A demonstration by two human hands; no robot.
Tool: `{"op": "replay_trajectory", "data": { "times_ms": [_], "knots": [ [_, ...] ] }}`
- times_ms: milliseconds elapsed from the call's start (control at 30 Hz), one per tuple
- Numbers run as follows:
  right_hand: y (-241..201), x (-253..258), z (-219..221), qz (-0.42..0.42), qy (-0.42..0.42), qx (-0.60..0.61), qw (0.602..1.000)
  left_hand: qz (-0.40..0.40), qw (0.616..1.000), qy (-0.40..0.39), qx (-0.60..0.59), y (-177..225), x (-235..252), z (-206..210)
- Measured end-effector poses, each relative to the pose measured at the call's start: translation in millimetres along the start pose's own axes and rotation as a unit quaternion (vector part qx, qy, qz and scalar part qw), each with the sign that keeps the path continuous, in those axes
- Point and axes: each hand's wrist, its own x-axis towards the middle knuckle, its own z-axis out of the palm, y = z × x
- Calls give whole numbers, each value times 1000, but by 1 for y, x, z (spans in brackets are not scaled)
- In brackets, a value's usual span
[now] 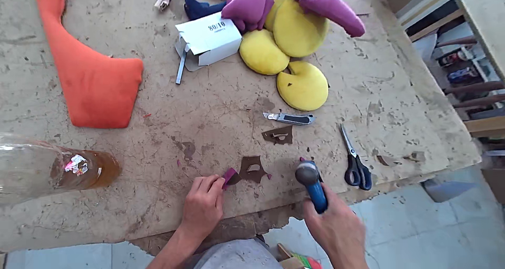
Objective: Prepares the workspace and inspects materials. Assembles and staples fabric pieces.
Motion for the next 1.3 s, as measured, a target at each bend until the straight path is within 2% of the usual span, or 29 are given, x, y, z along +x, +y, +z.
{"op": "replay_trajectory", "data": {
  "times_ms": [100, 167, 200, 233, 267, 300, 333, 400, 433, 500, 567, 667, 700, 900, 933, 1033, 1100, 1133, 1200, 1300],
  "knots": [
    [6, 13, 6, -4, -19, 10, 1000, -4, 1000, -15, 6, 0, 3, -1],
    [-2, 11, -8, -34, 7, 59, 998, -126, 981, -65, -135, 9, 9, -11],
    [-10, 8, -16, -51, 0, 121, 991, -212, 936, -103, -262, 16, 16, -22],
    [-20, 4, -22, -60, -38, 203, 977, -278, 864, -130, -398, 24, 23, -33],
    [-31, 1, -27, -61, -95, 302, 947, -310, 786, -150, -513, 34, 28, -44],
    [-42, -1, -30, -62, -158, 396, 903, -313, 725, -165, -592, 43, 31, -52],
    [-53, -2, -33, -68, -205, 473, 854, -299, 680, -175, -646, 52, 33, -58],
    [-66, -2, -39, -92, -255, 577, 770, -261, 619, -187, -717, 70, 34, -68],
    [-69, -2, -43, -108, -260, 607, 743, -242, 596, -191, -741, 76, 35, -71],
    [-69, -2, -51, -133, -255, 639, 713, -202, 566, -211, -771, 85, 37, -73],
    [-64, 0, -58, -147, -260, 664, 686, -182, 550, -222, -784, 93, 37, -74],
    [-52, 4, -67, -167, -296, 711, 616, -164, 552, -234, -783, 101, 38, -74],
    [-51, 4, -70, -166, -303, 717, 606, -158, 555, -241, -780, 103, 38, -73],
    [-52, -2, -85, -93, -254, 716, 644, -176, 558, -264, -767, 114, 37, -72],
    [-52, -3, -86, -78, -240, 711, 657, -167, 579, -267, -752, 115, 37, -73],
    [-53, -6, -86, -89, -195, 685, 696, -161, 706, -253, -642, 125, 37, -81],
    [-55, -10, -84, -121, -168, 674, 709, -190, 747, -238, -591, 134, 37, -85],
    [-56, -12, -82, -138, -155, 672, 711, -216, 742, -226, -593, 136, 37, -85],
    [-57, -14, -77, -162, -137, 681, 701, -265, 696, -212, -633, 136, 36, -84],
    [-57, -16, -75, -171, -140, 702, 678, -298, 627, -233, -681, 131, 36, -86]
  ]
}}
